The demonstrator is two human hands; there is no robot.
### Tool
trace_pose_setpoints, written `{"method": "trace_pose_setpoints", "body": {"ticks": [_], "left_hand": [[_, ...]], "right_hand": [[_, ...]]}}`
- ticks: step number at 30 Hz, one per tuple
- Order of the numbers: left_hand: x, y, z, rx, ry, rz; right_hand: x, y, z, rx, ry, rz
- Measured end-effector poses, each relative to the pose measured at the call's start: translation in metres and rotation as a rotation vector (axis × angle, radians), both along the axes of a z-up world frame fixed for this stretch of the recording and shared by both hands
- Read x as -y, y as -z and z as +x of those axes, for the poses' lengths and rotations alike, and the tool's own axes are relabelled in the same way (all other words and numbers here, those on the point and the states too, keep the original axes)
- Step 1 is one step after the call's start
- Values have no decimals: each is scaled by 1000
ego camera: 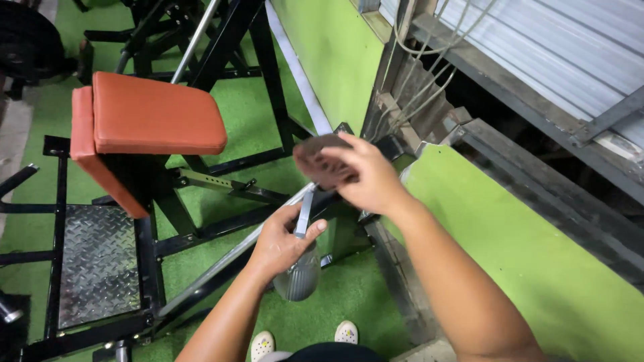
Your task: Cleaning gym equipment using a spray bottle and a cloth.
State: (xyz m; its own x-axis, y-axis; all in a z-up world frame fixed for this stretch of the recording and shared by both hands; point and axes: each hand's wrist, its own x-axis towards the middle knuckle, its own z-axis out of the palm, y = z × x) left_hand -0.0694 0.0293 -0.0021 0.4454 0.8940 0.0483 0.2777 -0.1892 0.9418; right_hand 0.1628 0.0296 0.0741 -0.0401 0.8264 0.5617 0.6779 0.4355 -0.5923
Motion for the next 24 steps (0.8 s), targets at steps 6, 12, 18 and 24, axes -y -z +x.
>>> {"method": "trace_pose_setpoints", "body": {"ticks": [6,12,18,24], "left_hand": [[-20,-2,-34,-33,45,6],[-46,10,-77,-25,154,-42],[-63,15,-104,-104,235,-20],[-72,35,-122,46,319,-12]], "right_hand": [[-34,-6,-27,146,251,-384],[-4,12,-95,471,635,-202],[16,83,-150,711,645,3],[20,134,-168,954,461,-55]]}}
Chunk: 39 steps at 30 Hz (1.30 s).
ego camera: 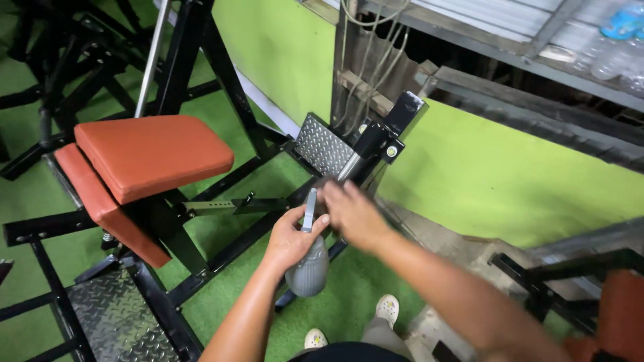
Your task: Cleaning gym equipment using a spray bottle and a cloth.
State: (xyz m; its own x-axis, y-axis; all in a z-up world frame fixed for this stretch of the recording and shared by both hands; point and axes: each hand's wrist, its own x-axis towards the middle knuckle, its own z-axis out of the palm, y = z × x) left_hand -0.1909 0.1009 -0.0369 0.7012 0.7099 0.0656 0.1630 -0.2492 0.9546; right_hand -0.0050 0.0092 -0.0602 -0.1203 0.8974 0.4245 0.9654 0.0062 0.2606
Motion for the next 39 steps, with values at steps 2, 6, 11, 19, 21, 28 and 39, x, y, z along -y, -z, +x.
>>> {"method": "trace_pose_setpoints", "body": {"ticks": [2,6,11,19,21,28,39], "left_hand": [[4,-5,-6,-14,10,-2],[6,-18,-6,-108,13,-61],[10,-4,-2,-38,9,-80],[18,10,-12,-2,47,-215],[18,12,-11,-42,41,-210],[23,27,-1,-90,63,-224],[21,33,-2,18,122,-243]], "right_hand": [[1,-35,10,291,51,7],[-5,-89,24,0,139,-62],[-6,-4,-17,-23,212,-75],[38,19,-46,-919,20,-158],[48,22,-39,-1336,209,-123],[35,3,-3,-781,302,604],[-1,43,-13,-360,205,-101]]}}
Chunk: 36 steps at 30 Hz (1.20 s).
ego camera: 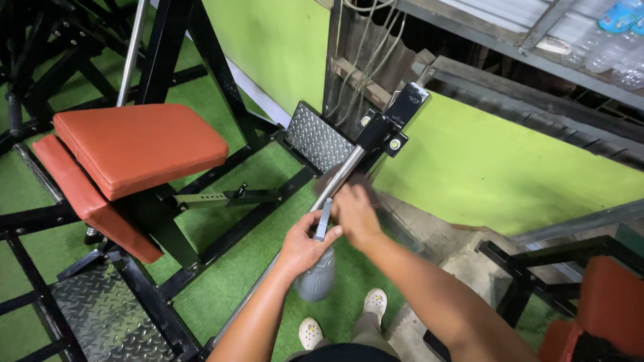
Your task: Cleaning gym equipment using a spray bottle and a cloth.
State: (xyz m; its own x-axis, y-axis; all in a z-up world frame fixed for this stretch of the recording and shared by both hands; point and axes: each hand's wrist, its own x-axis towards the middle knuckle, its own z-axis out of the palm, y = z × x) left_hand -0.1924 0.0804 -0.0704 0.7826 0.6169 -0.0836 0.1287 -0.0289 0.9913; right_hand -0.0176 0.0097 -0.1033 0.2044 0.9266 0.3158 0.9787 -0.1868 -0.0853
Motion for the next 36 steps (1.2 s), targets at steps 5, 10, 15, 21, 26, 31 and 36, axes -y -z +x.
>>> {"method": "trace_pose_setpoints", "body": {"ticks": [5,10,15,21,26,31,36], "left_hand": [[-2,-7,3,-14,-11,16],[7,-6,1,-70,-13,10],[11,6,0,-74,1,8],[6,8,-7,-121,-18,-22],[5,26,-18,-112,-65,-48],[7,43,-32,-97,-65,-77],[12,42,-45,-173,-134,21]], "right_hand": [[-3,-17,29,198,-284,-26],[3,-69,49,281,5,0],[-2,10,29,310,-67,-31],[2,-64,46,298,-81,-93],[1,-21,24,214,120,-57],[13,53,-23,184,-292,-131],[9,-3,16,293,-251,-156]]}}
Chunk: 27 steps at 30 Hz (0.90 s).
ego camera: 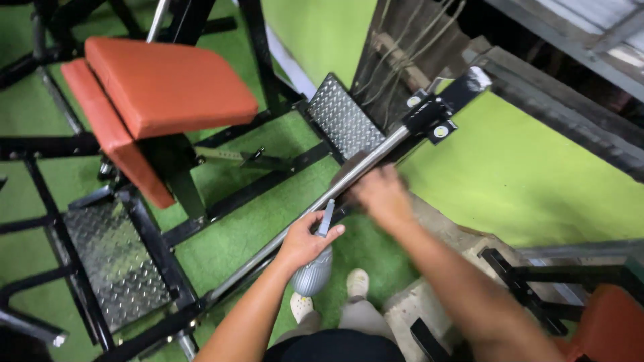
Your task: Cleaning gym equipment using a spray bottle and a cloth.
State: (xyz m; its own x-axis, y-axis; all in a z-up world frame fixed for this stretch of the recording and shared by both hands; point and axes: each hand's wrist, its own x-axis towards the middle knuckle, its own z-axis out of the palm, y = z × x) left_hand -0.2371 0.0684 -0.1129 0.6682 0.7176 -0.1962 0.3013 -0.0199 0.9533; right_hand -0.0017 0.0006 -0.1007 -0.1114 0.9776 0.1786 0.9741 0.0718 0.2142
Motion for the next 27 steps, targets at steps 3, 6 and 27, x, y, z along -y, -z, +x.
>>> {"method": "trace_pose_setpoints", "body": {"ticks": [3,6,27], "left_hand": [[3,4,-4,-41,-46,31],[13,13,-9,-66,-99,-2],[74,69,18,-170,-458,-69]], "right_hand": [[-3,-19,8,-47,156,82],[-8,-7,-14,-53,215,92],[-18,16,-6,-66,-384,-181]]}}
